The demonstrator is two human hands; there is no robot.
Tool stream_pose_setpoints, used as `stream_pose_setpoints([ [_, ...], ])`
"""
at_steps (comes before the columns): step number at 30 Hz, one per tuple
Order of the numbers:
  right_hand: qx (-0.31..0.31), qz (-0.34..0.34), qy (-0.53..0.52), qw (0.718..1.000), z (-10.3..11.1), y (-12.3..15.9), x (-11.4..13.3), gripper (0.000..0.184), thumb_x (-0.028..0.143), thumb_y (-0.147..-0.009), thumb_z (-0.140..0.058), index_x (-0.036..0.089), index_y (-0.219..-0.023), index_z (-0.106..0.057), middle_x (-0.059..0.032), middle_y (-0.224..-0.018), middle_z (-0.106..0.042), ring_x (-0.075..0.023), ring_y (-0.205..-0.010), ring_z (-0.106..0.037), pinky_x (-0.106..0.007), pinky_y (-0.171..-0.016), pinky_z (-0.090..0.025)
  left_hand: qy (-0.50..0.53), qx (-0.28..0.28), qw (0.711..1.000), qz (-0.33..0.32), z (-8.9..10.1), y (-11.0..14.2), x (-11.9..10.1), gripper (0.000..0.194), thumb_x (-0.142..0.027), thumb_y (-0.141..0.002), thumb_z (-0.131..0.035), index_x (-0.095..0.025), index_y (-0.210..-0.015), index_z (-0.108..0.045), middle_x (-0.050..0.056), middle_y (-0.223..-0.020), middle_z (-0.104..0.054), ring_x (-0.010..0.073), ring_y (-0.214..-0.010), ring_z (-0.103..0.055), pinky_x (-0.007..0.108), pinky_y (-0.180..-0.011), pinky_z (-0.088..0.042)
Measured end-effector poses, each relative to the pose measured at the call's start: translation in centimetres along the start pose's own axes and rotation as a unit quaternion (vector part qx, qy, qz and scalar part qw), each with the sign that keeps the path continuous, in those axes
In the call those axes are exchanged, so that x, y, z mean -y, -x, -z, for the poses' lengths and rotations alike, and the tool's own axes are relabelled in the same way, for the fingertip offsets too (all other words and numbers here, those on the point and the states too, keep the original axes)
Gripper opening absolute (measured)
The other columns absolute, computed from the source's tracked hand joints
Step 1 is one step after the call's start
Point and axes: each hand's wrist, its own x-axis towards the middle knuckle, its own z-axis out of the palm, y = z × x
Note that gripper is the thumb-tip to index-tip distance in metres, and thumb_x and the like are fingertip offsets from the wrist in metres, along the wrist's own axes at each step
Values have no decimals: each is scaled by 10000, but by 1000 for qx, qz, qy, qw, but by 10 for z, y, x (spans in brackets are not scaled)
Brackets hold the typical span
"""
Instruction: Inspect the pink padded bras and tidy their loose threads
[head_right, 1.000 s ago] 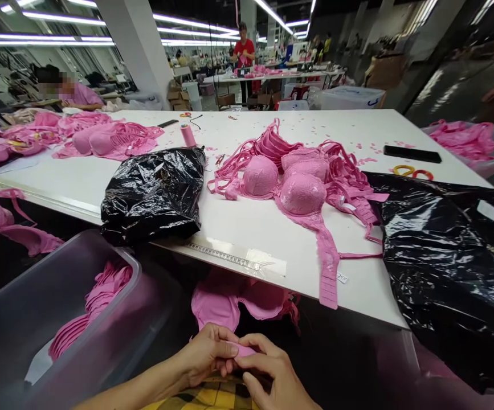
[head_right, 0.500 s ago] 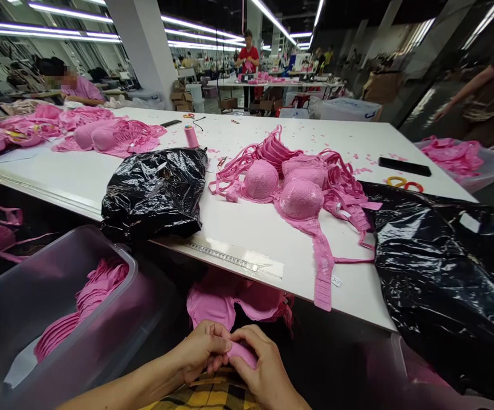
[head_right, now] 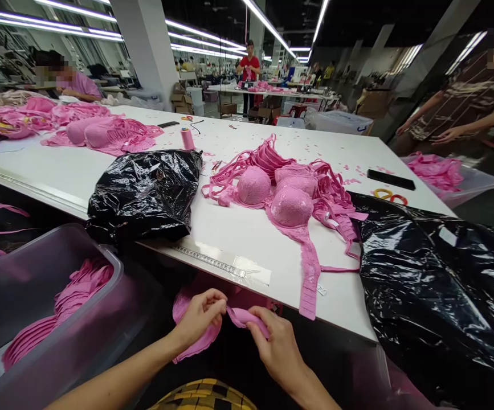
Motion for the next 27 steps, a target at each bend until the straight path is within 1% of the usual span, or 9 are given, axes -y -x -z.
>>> stream_pose_setpoints([
  [2, -13, 39, 42, 998, -3, -11, -12, 228, 286, -908, -418, 174, -983, -602, -81, -900, -684, -188, -786, -645, -264, -705, -483, -182, 3, 975, -129, -5, -5, 10, 259, -315, -764, -569, -151, -963, -588, 93, -946, -634, 215, -871, -579, 363, -794, -452],
  [5, -18, 35, 130, 991, -10, -16, -38, 302, 264, -907, -351, 154, -862, -628, -91, -745, -672, -201, -668, -641, -288, -640, -479, -398, 94, 882, -234, -13, -7, 32, 197, -202, -804, -527, -174, -980, -609, 89, -975, -632, 236, -929, -532, 403, -872, -387],
  [8, -23, -20, 182, 983, -10, 1, -63, 339, 239, -882, -339, 150, -764, -645, -100, -643, -656, -224, -603, -640, -303, -589, -468, -482, 152, 811, -293, -4, -3, 50, 237, -99, -860, -381, -156, -885, -610, 73, -810, -631, 196, -795, -526, 362, -843, -382],
  [11, 23, -55, 129, 990, -12, 31, -73, 326, 247, -893, -352, 172, -830, -663, -69, -697, -682, -200, -623, -648, -269, -581, -469, -504, 191, 771, -339, 20, 8, 57, 192, -91, -826, -424, -146, -859, -604, 84, -828, -627, 202, -814, -519, 379, -931, -332],
  [13, 67, -82, 72, 992, -18, 49, -71, 306, 283, -900, -376, 196, -830, -661, -33, -695, -681, -177, -603, -635, -245, -555, -460, -498, 212, 776, -323, 30, 14, 55, 151, -126, -809, -470, -157, -838, -615, 84, -849, -631, 208, -838, -527, 388, -953, -321],
  [15, 80, -107, 35, 990, -23, 59, -66, 300, 323, -896, -398, 198, -810, -658, -23, -685, -675, -177, -595, -627, -244, -548, -457, -483, 218, 801, -277, 28, 16, 50, 152, -199, -832, -479, -170, -835, -629, 77, -867, -634, 210, -847, -543, 371, -896, -369],
  [20, 35, -125, 14, 991, -16, 63, -60, 287, 351, -907, -396, 195, -925, -636, -47, -804, -690, -186, -702, -640, -263, -650, -484, -461, 145, 872, -82, -18, 4, 43, 259, -284, -888, -417, -180, -856, -652, 70, -898, -646, 213, -834, -599, 318, -737, -433],
  [23, 28, -88, 14, 996, -16, 62, -58, 241, 322, -907, -414, 202, -963, -615, -47, -856, -683, -172, -756, -634, -248, -690, -481, -461, 91, 883, -8, -43, -1, 54, 250, -313, -861, -459, -148, -899, -643, 105, -935, -649, 262, -865, -615, 353, -734, -441],
  [27, 42, -63, -6, 997, -35, 63, -60, 249, 298, -915, -389, 202, -905, -619, -24, -775, -662, -149, -683, -609, -233, -651, -467, -457, 52, 887, 35, -57, -2, 76, 241, -278, -835, -485, -141, -984, -617, 109, -1018, -643, 272, -925, -613, 352, -758, -436],
])
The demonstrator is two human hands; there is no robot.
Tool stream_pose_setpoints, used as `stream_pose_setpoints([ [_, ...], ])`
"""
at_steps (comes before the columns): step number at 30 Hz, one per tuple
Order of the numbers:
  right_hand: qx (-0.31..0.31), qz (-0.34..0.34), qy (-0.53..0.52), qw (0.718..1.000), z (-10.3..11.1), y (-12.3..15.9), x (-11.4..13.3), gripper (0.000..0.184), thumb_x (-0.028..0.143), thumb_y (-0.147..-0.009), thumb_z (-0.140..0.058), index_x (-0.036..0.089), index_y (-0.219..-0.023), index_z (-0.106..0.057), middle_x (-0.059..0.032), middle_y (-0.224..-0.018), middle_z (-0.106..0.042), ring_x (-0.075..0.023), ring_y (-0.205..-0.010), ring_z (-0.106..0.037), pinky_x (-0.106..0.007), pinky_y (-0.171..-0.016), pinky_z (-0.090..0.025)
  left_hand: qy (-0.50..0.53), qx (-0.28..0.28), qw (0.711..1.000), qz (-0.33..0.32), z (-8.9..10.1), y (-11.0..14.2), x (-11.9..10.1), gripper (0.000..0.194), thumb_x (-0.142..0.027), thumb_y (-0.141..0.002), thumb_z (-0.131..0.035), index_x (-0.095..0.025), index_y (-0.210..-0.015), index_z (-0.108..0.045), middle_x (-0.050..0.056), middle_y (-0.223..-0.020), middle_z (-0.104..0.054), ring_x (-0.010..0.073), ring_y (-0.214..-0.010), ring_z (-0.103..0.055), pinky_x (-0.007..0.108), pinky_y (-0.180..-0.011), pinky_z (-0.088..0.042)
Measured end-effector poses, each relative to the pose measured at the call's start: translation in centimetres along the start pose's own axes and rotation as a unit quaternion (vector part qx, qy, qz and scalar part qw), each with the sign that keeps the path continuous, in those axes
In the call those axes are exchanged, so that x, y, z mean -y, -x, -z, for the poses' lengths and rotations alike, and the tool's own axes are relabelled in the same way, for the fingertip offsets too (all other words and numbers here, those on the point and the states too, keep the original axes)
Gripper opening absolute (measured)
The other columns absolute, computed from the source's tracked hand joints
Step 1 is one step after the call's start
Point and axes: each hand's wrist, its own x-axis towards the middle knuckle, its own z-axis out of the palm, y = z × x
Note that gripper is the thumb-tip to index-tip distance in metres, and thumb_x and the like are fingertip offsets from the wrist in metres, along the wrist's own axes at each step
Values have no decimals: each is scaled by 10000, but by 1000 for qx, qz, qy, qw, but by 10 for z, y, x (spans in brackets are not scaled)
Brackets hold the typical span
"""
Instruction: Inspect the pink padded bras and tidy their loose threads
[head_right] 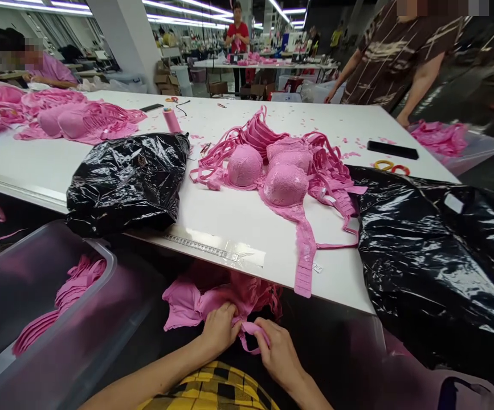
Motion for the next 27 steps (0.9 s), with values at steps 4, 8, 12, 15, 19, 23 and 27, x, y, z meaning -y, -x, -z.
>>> stream_pose_setpoints([
  [4, -9, -50, -50, 997, -19, -2, -10, 315, 362, -914, -377, 176, -913, -632, -28, -778, -665, -153, -682, -607, -226, -647, -468, 17, -17, 999, 29, -14, -5, 3, 231, -280, -839, -475, -154, -962, -624, 89, -1001, -658, 250, -919, -618, 328, -758, -429],
  [8, -30, -87, -69, 993, -28, -1, -21, 370, 431, -888, -402, 161, -863, -654, -17, -696, -652, -147, -598, -587, -207, -563, -460, 45, -35, 998, 33, -21, -11, 2, 228, -233, -852, -446, -158, -955, -636, 87, -979, -674, 235, -915, -622, 315, -749, -427],
  [12, -65, -97, -74, 990, -34, 1, -26, 353, 439, -866, -437, 160, -875, -652, -19, -704, -662, -153, -599, -602, -207, -559, -470, 80, -59, 995, 19, -25, -12, 1, 215, -198, -847, -446, -172, -874, -658, 69, -908, -688, 211, -857, -634, 293, -721, -425],
  [15, -84, -98, -57, 990, -37, 3, -25, 323, 407, -875, -422, 164, -901, -633, -26, -731, -668, -159, -612, -615, -221, -584, -476, 107, -84, 991, 8, -27, -11, 2, 201, -212, -842, -465, -177, -815, -661, 54, -838, -686, 192, -804, -629, 273, -703, -423],
  [19, -98, -94, -42, 990, -39, 5, -23, 303, 380, -885, -399, 164, -910, -612, -36, -743, -666, -164, -621, -621, -231, -591, -477, 136, -118, 984, 9, -33, -12, 3, 189, -217, -827, -482, -153, -813, -659, 73, -813, -681, 202, -780, -617, 287, -702, -419],
  [23, -117, -92, -35, 988, -42, 7, -24, 288, 363, -890, -392, 170, -903, -604, -30, -725, -659, -158, -603, -619, -225, -582, -473, 163, -136, 977, 6, -39, -16, 3, 199, -167, -800, -471, -153, -732, -658, 68, -735, -669, 190, -714, -594, 283, -662, -397],
  [27, -122, -78, -30, 989, -48, 7, -30, 263, 350, -888, -389, 171, -890, -581, -25, -692, -640, -150, -560, -607, -223, -548, -464, 189, -150, 971, 7, -40, -17, 1, 173, -129, -743, -478, -147, -645, -620, 34, -632, -602, 160, -624, -525, 266, -596, -344],
])
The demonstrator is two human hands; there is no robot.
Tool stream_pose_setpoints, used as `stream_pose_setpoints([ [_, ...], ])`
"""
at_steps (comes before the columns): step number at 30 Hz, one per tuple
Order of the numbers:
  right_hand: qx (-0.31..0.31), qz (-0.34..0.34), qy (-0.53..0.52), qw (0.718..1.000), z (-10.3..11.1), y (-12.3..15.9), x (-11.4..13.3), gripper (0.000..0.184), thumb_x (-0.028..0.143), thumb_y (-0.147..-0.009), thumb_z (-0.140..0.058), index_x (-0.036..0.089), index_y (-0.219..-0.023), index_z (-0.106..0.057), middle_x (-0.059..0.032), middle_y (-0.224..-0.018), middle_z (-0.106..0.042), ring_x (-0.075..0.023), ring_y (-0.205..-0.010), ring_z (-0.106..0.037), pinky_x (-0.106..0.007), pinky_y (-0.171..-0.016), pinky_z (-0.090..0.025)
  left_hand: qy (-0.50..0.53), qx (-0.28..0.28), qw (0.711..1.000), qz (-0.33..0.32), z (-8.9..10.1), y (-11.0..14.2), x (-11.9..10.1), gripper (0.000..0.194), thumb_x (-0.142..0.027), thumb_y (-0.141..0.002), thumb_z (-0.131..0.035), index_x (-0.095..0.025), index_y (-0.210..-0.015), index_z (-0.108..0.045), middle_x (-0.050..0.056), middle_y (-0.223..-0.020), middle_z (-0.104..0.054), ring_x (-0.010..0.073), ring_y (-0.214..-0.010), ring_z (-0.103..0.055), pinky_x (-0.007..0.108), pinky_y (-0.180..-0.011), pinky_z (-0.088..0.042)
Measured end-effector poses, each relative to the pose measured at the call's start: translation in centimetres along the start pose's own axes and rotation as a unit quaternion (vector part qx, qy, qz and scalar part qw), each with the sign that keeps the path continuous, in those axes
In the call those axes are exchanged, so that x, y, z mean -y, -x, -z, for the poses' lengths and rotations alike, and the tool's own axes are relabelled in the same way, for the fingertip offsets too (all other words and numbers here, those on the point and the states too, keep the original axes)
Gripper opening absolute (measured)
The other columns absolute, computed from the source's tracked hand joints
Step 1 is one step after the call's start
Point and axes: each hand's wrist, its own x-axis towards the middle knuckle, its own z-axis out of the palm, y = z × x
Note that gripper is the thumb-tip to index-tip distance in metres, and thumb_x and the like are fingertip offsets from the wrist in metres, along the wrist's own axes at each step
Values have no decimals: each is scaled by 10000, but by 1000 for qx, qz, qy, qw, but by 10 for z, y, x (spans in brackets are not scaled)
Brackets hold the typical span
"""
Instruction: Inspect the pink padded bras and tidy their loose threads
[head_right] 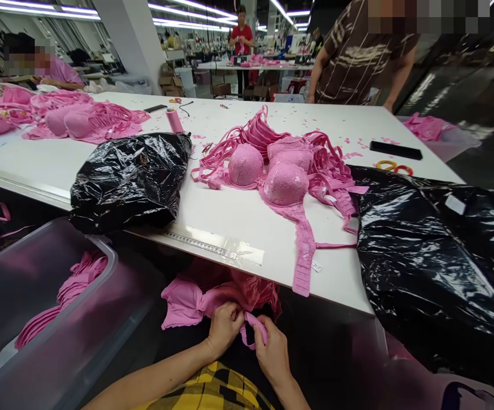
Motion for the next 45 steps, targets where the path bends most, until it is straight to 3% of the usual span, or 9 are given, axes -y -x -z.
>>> stream_pose_setpoints([
  [6, -17, 32, -2, 999, -1, 2, 2, 212, 312, -882, -404, 174, -907, -564, -33, -720, -629, -151, -592, -593, -237, -589, -459, 58, 9, 998, 12, 10, 4, -9, 135, -113, -663, -479, -156, -540, -516, -46, -508, -411, 106, -522, -388, 228, -515, -257],
  [9, 20, 48, -32, 998, 8, 1, 11, 190, 295, -880, -416, 183, -891, -569, -27, -743, -626, -147, -630, -584, -227, -611, -449, 91, 29, 995, 22, 17, 6, -13, 128, -111, -639, -464, -161, -522, -478, -66, -477, -356, 90, -484, -346, 213, -483, -240],
  [12, 77, 48, -50, 995, 18, -4, 17, 187, 294, -871, -435, 190, -835, -587, -2, -684, -604, -136, -595, -557, -211, -578, -427, 115, 47, 992, 20, 23, 8, -15, 129, -136, -653, -453, -164, -528, -471, -72, -469, -337, 86, -470, -327, 205, -471, -247],
  [19, 60, 62, -16, 996, 15, -11, 17, 194, 226, -854, -440, 192, -880, -629, -34, -770, -642, -155, -688, -587, -228, -656, -426, 112, 49, 992, -22, 30, 11, -14, 141, -172, -684, -453, -168, -545, -473, -61, -496, -354, 96, -495, -347, 214, -502, -272],
  [24, 80, 13, -53, 995, 9, -17, 24, 223, 252, -845, -438, 171, -855, -646, -33, -758, -631, -159, -698, -559, -235, -667, -403, 79, 34, 995, -58, 33, 12, -11, 152, -152, -685, -447, -172, -535, -448, -51, -517, -362, 103, -513, -357, 225, -523, -265],
  [28, 149, -1, -107, 983, 13, -24, 31, 235, 271, -821, -476, 170, -678, -633, 25, -589, -559, -114, -556, -482, -200, -551, -347, 56, 25, 995, -77, 36, 12, -6, 161, -132, -671, -455, -177, -522, -417, -52, -524, -348, 100, -510, -352, 224, -514, -250],
  [34, 143, -5, -130, 981, 11, -29, 32, 155, 254, -761, -528, 182, -658, -620, 18, -618, -562, -118, -600, -486, -218, -611, -361, 33, 16, 994, -101, 39, 16, -1, 163, -118, -685, -456, -178, -538, -421, -48, -538, -351, 103, -514, -361, 226, -512, -252],
  [39, 127, -68, -172, 975, -2, -28, 30, 293, 316, -840, -378, 146, -789, -612, 23, -544, -493, -93, -419, -383, -201, -409, -319, 15, 13, 991, -134, 43, 15, -3, 194, -165, -774, -441, -178, -581, -453, -43, -553, -368, 110, -529, -390, 231, -536, -291],
  [45, 118, -42, -184, 975, 6, -31, 29, 145, 288, -751, -556, 176, -715, -641, -2, -699, -585, -132, -686, -499, -234, -685, -401, 1, 11, 990, -140, 39, 16, 1, 200, -157, -790, -432, -182, -594, -461, -39, -559, -398, 111, -529, -415, 224, -526, -316],
])
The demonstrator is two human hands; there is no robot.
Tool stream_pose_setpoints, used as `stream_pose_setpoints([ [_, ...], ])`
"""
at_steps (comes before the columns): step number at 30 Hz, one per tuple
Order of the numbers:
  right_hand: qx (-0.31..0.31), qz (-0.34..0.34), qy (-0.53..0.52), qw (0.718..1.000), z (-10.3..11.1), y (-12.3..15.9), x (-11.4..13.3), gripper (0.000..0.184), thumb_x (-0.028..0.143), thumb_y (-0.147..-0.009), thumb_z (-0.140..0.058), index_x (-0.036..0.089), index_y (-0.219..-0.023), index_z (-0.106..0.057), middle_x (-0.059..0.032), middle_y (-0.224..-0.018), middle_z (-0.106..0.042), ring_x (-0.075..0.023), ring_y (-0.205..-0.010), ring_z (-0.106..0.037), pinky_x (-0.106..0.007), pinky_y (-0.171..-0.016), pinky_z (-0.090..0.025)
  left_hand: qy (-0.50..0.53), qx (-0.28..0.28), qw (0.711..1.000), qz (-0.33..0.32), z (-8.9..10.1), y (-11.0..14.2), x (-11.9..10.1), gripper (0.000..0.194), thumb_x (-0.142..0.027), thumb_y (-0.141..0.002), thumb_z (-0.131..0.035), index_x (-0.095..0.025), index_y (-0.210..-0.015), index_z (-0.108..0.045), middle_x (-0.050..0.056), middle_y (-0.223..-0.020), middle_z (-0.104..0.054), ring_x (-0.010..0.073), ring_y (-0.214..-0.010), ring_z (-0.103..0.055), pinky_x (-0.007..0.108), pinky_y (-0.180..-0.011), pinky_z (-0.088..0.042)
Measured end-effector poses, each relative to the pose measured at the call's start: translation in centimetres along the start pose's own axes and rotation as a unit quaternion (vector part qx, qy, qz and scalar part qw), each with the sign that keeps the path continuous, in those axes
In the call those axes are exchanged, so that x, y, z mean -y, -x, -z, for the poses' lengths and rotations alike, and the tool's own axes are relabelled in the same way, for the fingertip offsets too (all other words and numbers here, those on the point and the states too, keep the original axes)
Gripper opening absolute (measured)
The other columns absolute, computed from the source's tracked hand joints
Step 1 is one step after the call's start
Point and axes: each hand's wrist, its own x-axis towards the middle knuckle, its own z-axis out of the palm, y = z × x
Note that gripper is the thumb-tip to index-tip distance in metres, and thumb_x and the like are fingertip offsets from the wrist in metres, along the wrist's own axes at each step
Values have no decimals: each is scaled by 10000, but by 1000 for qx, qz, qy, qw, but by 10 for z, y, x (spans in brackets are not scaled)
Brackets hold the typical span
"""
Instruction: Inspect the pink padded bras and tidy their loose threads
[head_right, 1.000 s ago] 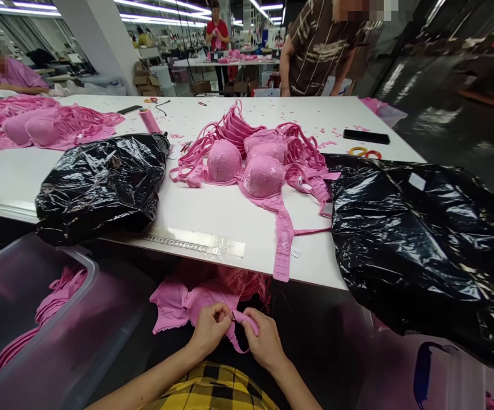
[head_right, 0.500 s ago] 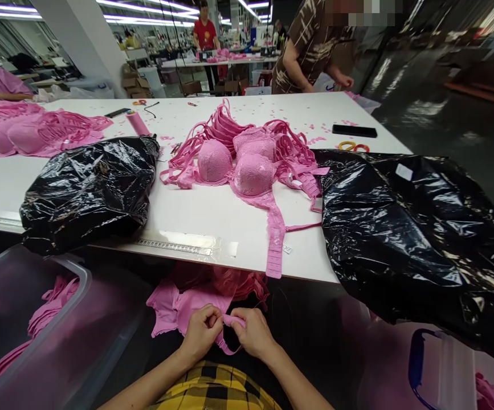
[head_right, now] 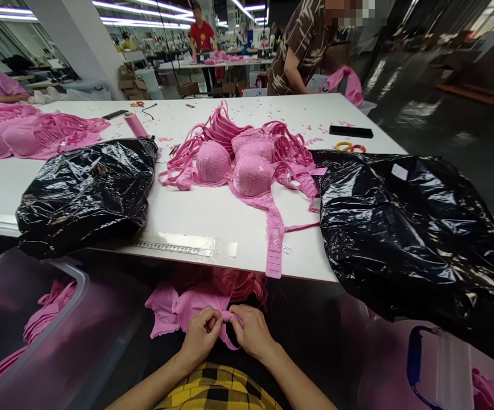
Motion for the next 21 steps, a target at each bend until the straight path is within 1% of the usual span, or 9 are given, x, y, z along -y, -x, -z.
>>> stream_pose_setpoints([
  [1, 0, -5, -5, 1000, -1, -1, 0, 138, 280, -746, -557, 177, -719, -645, 0, -686, -587, -131, -674, -501, -234, -679, -403, -5, -8, 1000, -2, -1, 0, 1, 206, -156, -794, -429, -184, -592, -456, -38, -559, -400, 112, -529, -416, 224, -526, -319],
  [4, -1, -42, -33, 999, -10, -6, -1, 169, 273, -743, -519, 163, -685, -632, 27, -522, -509, -116, -522, -464, -222, -542, -391, -42, -22, 998, -30, -2, 2, 3, 218, -143, -804, -423, -189, -592, -453, -33, -560, -415, 114, -532, -425, 226, -525, -318],
  [5, -6, -54, -43, 998, -14, -7, -1, 172, 273, -740, -512, 160, -684, -629, 27, -513, -500, -117, -512, -461, -218, -519, -383, -57, -20, 997, -44, -2, 3, 5, 217, -137, -806, -423, -189, -599, -463, -32, -558, -424, 113, -527, -430, 227, -522, -318],
  [9, -13, -89, -96, 991, -26, -9, -2, 133, 270, -678, -573, 166, -731, -636, -19, -694, -592, -132, -643, -516, -207, -543, -390, -90, -25, 993, -72, 0, 7, 11, 214, -133, -809, -432, -186, -613, -501, -23, -553, -462, 112, -507, -451, 228, -510, -323],
  [12, 34, -152, -156, 975, -30, -13, -4, 182, 323, -645, -562, 148, -656, -607, 5, -542, -537, -94, -449, -440, -196, -398, -323, -79, -43, 994, -64, 3, 7, 10, 217, -140, -826, -424, -180, -652, -548, -10, -565, -487, 121, -524, -474, 228, -520, -345],
  [14, 59, -191, -193, 961, -31, -16, -7, 231, 369, -635, -548, 142, -639, -586, 25, -480, -500, -73, -365, -371, -187, -333, -261, -47, -26, 997, -56, 7, 8, 7, 200, -166, -843, -436, -174, -725, -598, 3, -593, -529, 127, -548, -506, 227, -539, -372],
  [17, 63, -219, -227, 947, -32, -18, -9, 262, 404, -615, -576, 146, -658, -566, 33, -489, -512, -60, -356, -364, -174, -320, -240, 22, -2, 1000, -2, 19, 15, 5, 191, -223, -861, -463, -184, -765, -623, 14, -639, -590, 131, -576, -546, 220, -551, -405],
  [19, 56, -227, -238, 943, -33, -17, -10, 282, 424, -601, -603, 152, -654, -550, 35, -493, -522, -56, -356, -366, -172, -323, -236, 33, -21, 999, 35, 30, 23, 8, 194, -261, -869, -471, -187, -764, -616, 16, -649, -596, 132, -570, -548, 221, -543, -415],
  [21, 49, -226, -238, 943, -35, -16, -10, 305, 442, -592, -622, 154, -655, -542, 35, -491, -526, -53, -351, -358, -175, -326, -230, 1, -40, 999, 37, 39, 30, 11, 169, -296, -859, -498, -183, -804, -610, 28, -681, -601, 146, -591, -557, 239, -564, -430],
])
